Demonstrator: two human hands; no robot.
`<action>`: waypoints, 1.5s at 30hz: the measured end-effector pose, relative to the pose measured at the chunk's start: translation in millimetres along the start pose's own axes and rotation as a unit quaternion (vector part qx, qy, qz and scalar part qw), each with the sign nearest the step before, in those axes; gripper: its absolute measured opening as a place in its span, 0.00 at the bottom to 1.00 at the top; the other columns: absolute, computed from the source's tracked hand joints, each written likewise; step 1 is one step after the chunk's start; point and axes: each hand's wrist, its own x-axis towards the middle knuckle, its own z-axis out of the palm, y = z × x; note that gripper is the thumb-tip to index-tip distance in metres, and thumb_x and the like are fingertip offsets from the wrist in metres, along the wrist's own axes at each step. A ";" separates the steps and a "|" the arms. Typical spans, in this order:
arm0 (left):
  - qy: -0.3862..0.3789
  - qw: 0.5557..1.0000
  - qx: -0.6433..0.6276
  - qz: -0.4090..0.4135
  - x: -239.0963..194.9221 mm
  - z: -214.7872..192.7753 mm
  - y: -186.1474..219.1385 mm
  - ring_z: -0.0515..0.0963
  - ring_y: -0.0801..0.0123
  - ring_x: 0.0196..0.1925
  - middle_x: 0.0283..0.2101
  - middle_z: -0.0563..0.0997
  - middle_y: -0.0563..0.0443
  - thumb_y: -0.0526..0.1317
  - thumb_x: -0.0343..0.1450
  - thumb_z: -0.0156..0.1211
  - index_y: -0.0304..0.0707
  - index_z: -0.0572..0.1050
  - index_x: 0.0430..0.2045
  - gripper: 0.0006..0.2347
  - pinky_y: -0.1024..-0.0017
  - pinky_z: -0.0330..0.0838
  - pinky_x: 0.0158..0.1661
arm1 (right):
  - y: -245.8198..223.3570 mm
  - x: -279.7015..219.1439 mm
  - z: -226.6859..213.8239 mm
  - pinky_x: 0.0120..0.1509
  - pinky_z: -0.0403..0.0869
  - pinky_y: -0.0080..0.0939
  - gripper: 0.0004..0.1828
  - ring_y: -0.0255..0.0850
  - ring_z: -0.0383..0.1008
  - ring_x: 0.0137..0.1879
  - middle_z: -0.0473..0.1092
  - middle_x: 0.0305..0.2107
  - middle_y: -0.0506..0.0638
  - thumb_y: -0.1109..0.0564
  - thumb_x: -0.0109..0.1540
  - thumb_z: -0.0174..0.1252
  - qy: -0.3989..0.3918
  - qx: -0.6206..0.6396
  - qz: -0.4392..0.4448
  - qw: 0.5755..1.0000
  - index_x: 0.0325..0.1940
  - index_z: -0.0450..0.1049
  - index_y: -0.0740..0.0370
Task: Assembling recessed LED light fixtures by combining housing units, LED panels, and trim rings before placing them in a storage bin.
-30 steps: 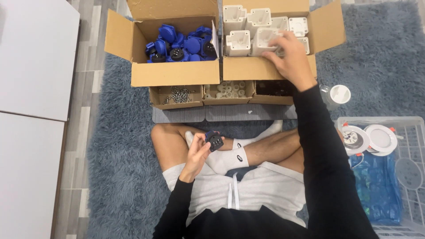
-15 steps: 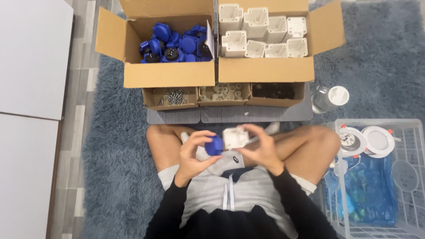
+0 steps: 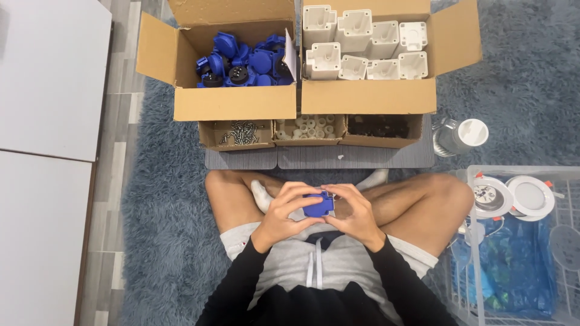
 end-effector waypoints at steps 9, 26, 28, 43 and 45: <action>-0.043 0.995 -0.067 -0.063 -7.9 0.3 -17.1 0.83 0.48 0.57 0.56 0.87 0.45 0.50 0.62 0.85 0.44 0.86 0.51 0.24 0.53 0.76 0.60 | -1.6 2.8 0.1 0.46 0.83 0.46 0.30 0.54 0.84 0.46 0.84 0.47 0.59 0.64 0.48 0.81 0.006 -0.013 -0.010 1.000 0.55 0.82 0.68; 0.093 0.932 -0.130 -0.324 -90.3 -3.1 -94.1 0.79 0.65 0.55 0.54 0.84 0.43 0.44 0.63 0.86 0.36 0.78 0.60 0.31 0.64 0.73 0.60 | -51.1 146.3 -15.4 0.74 0.70 0.66 0.26 0.68 0.73 0.70 0.73 0.61 0.72 0.47 0.74 0.58 -0.257 -0.210 -0.033 0.943 0.64 0.74 0.73; 0.093 0.930 -0.137 -0.328 -97.6 -4.3 -100.1 0.79 0.64 0.56 0.55 0.83 0.44 0.43 0.63 0.86 0.37 0.78 0.61 0.31 0.65 0.73 0.61 | -51.9 168.3 -9.8 0.75 0.69 0.68 0.30 0.70 0.72 0.71 0.71 0.63 0.75 0.44 0.76 0.49 -0.316 -0.229 0.039 0.920 0.67 0.72 0.75; 0.125 0.919 -0.166 -0.335 -130.7 8.0 -123.7 0.81 0.68 0.55 0.53 0.84 0.46 0.42 0.63 0.86 0.38 0.80 0.57 0.28 0.68 0.75 0.59 | 38.4 198.9 42.8 0.70 0.73 0.69 0.53 0.71 0.76 0.68 0.75 0.62 0.73 0.24 0.71 0.20 -0.443 -0.362 0.273 0.774 0.71 0.76 0.63; 0.118 0.920 -0.172 -0.331 -134.2 7.7 -127.5 0.81 0.69 0.56 0.53 0.85 0.47 0.43 0.62 0.87 0.39 0.81 0.56 0.28 0.68 0.75 0.59 | 33.7 202.3 41.7 0.71 0.73 0.68 0.53 0.71 0.75 0.69 0.74 0.62 0.76 0.27 0.72 0.21 -0.444 -0.341 0.281 0.779 0.70 0.75 0.70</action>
